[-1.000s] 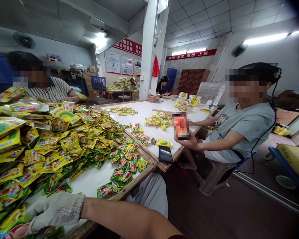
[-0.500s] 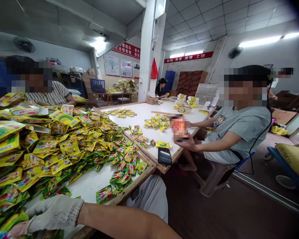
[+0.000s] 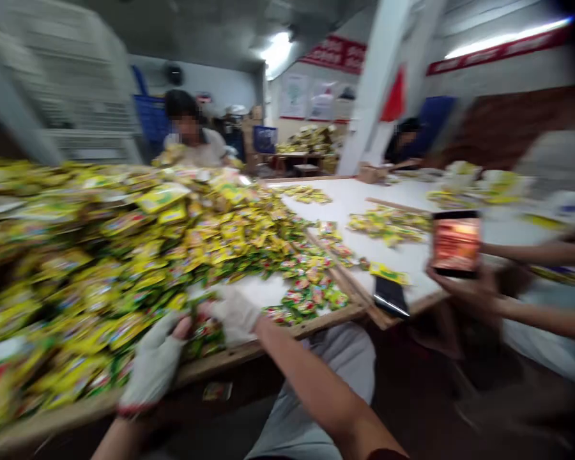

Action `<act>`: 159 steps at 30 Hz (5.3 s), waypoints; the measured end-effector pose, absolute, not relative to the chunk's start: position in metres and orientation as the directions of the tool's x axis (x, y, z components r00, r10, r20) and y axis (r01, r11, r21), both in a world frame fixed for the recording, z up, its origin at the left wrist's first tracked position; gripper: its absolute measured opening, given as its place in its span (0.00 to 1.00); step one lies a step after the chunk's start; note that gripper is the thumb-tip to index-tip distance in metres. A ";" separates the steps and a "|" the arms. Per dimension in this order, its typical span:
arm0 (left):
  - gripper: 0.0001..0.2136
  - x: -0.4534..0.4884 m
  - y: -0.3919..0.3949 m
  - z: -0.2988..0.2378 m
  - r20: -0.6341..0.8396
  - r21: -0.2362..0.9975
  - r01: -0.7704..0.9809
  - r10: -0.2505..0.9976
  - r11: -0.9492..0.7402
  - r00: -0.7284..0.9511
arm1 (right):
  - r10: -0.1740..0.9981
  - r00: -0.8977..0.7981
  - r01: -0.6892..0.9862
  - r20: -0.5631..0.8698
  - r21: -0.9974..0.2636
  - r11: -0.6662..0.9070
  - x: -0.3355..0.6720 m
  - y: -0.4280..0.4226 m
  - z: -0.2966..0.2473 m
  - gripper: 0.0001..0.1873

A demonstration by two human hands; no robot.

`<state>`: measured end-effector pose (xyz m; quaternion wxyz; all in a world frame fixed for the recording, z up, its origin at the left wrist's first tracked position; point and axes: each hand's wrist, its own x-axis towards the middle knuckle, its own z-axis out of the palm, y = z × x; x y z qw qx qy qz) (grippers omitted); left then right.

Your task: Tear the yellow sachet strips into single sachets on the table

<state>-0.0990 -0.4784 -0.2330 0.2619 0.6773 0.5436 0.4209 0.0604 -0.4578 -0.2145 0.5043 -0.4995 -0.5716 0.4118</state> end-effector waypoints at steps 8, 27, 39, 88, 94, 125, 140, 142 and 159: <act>0.12 -0.148 -0.476 -0.237 0.283 0.774 0.594 0.959 -0.221 -0.013 | 0.991 0.131 0.018 0.016 -1.000 0.013 0.131 -0.452 -0.244 0.17; 0.07 -0.122 -0.405 -0.234 0.260 0.295 0.939 0.960 -0.177 0.099 | 0.996 0.024 0.457 0.086 -0.887 0.065 0.113 -0.465 -0.249 0.17; 0.13 -0.095 -0.490 -0.246 0.295 0.920 0.320 0.936 -0.225 -0.191 | 0.995 -0.087 0.043 0.048 -0.998 0.052 0.054 -0.481 -0.247 0.23; 0.32 -0.288 -0.508 -0.202 0.393 0.097 0.903 0.817 0.419 -0.422 | 0.972 -0.175 0.519 0.159 -0.824 0.228 0.053 -0.480 -0.234 0.19; 0.27 -0.203 -0.526 -0.212 0.374 0.295 0.947 0.927 -0.130 0.011 | 0.992 -0.092 0.166 0.083 -0.981 0.098 0.033 -0.490 -0.222 0.22; 0.23 -0.109 -0.487 -0.240 0.398 0.065 0.879 0.820 -0.473 0.412 | 0.958 -0.181 0.573 0.221 -0.768 0.285 0.089 -0.478 -0.227 0.16; 0.31 -0.106 -0.496 -0.237 0.329 0.151 0.817 0.808 -0.557 0.490 | 0.974 -0.224 0.516 0.041 -0.843 0.154 0.081 -0.485 -0.225 0.10; 0.31 -0.107 -0.495 -0.234 0.332 0.174 0.823 0.819 -0.540 0.468 | 0.954 -0.284 0.388 -0.095 -0.922 0.024 0.084 -0.487 -0.222 0.16; 0.20 -0.111 -0.491 -0.234 0.026 0.994 0.095 0.970 -0.050 0.242 | 0.955 -0.237 0.164 -0.176 -0.977 -0.139 0.075 -0.505 -0.234 0.18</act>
